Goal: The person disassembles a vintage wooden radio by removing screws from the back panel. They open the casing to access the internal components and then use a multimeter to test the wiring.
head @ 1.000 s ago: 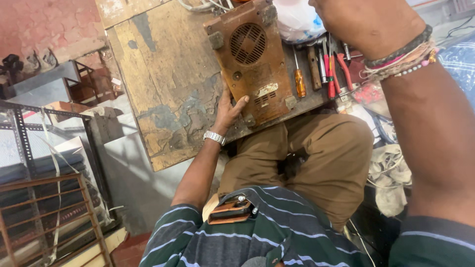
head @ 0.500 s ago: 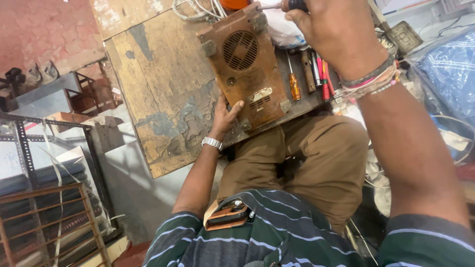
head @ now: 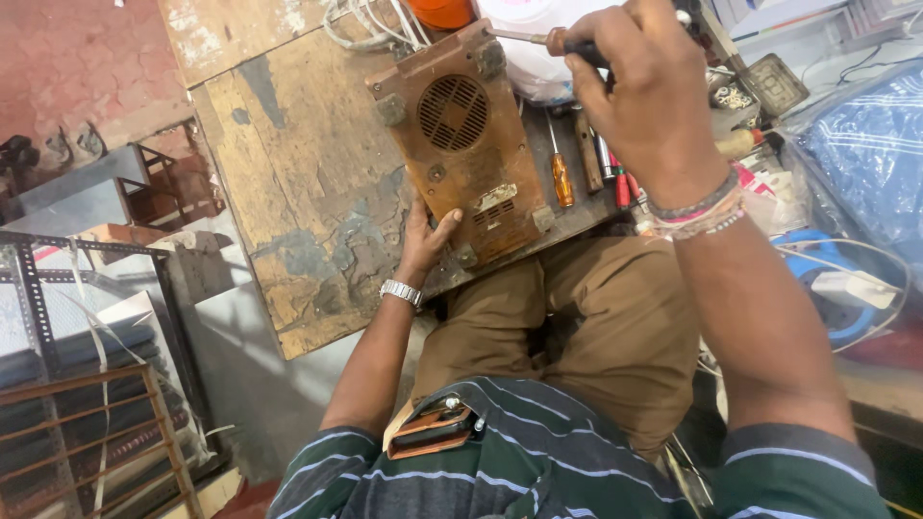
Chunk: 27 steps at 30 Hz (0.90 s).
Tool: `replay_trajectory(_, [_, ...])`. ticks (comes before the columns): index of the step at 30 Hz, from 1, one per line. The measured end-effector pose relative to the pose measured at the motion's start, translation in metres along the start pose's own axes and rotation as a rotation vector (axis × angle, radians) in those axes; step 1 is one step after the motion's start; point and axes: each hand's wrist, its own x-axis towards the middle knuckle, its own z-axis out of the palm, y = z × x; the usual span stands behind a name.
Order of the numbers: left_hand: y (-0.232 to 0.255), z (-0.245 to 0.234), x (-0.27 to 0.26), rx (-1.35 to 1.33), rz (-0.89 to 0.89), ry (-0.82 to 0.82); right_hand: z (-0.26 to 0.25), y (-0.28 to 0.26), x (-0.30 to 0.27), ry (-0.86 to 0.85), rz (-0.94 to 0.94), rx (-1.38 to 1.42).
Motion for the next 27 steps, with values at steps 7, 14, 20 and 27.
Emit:
replay_trajectory(7, [-0.001,0.001,0.002,0.029,-0.012,0.008,0.005,-0.006,0.002,0.042,-0.050,-0.158])
replay_trajectory(14, [-0.002,-0.001,0.000,0.099,-0.011,0.028,0.000,-0.019,-0.002,0.062,-0.073,-0.129])
replay_trajectory(20, [-0.003,0.001,0.000,0.049,-0.004,0.028,0.009,-0.014,0.002,0.028,-0.030,-0.120])
replay_trajectory(27, [-0.004,0.000,0.001,0.099,-0.042,0.029,-0.008,-0.020,0.001,0.063,-0.058,-0.128])
